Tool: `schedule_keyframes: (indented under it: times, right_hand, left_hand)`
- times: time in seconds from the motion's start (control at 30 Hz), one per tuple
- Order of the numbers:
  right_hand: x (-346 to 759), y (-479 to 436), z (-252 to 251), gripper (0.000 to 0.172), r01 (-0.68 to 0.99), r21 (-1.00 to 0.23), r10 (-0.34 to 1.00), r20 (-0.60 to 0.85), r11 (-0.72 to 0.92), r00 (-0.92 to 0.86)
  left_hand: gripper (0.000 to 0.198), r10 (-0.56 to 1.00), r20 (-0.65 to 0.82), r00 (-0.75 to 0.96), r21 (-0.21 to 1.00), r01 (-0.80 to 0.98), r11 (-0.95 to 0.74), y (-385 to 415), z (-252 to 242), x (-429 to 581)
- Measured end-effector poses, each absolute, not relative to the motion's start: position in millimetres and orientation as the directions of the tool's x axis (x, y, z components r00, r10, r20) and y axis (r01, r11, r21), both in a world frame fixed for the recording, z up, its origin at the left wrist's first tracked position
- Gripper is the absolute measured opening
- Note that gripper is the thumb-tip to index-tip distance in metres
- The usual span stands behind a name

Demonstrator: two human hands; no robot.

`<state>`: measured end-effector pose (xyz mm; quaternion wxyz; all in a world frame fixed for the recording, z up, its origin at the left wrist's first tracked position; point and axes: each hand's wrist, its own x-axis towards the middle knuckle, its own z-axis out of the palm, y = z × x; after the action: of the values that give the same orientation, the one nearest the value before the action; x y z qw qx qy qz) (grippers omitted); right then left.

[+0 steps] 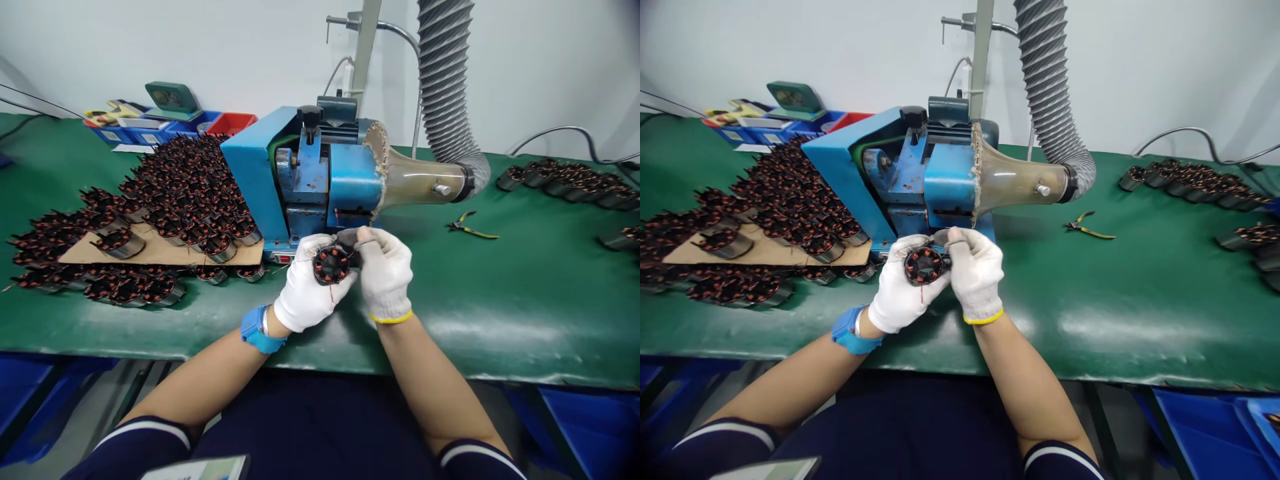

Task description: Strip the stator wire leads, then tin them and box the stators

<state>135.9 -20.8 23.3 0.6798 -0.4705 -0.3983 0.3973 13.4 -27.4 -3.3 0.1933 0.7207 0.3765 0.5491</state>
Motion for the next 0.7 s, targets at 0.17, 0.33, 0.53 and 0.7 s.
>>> schedule_keyframes:
  times: [0.17, 0.33, 0.53, 0.7]
  right_hand:
    - [140, -12, 22, 0.032, -0.521, -0.822, 0.895, -0.033, 0.229, 0.446]
    - [122, -24, 13, 0.026, -0.311, -0.940, 0.950, 0.039, 0.140, 0.310]
    - [116, -8, 7, 0.018, -0.275, -0.955, 0.917, -0.009, 0.110, 0.399]
    - [111, 11, 17, 0.010, -0.345, -0.929, 0.886, -0.040, 0.137, 0.462]
  left_hand:
    - [0.057, 0.784, 0.621, 0.021, 0.732, 0.341, -0.589, -27, -12, 20]
    - [0.053, 0.797, 0.603, 0.047, 0.718, 0.404, -0.567, -24, -17, 16]
    - [0.057, 0.811, 0.585, 0.025, 0.685, 0.520, -0.510, -21, -15, 20]
    - [0.053, 0.811, 0.584, -0.035, 0.705, 0.517, -0.485, -8, -7, 28]
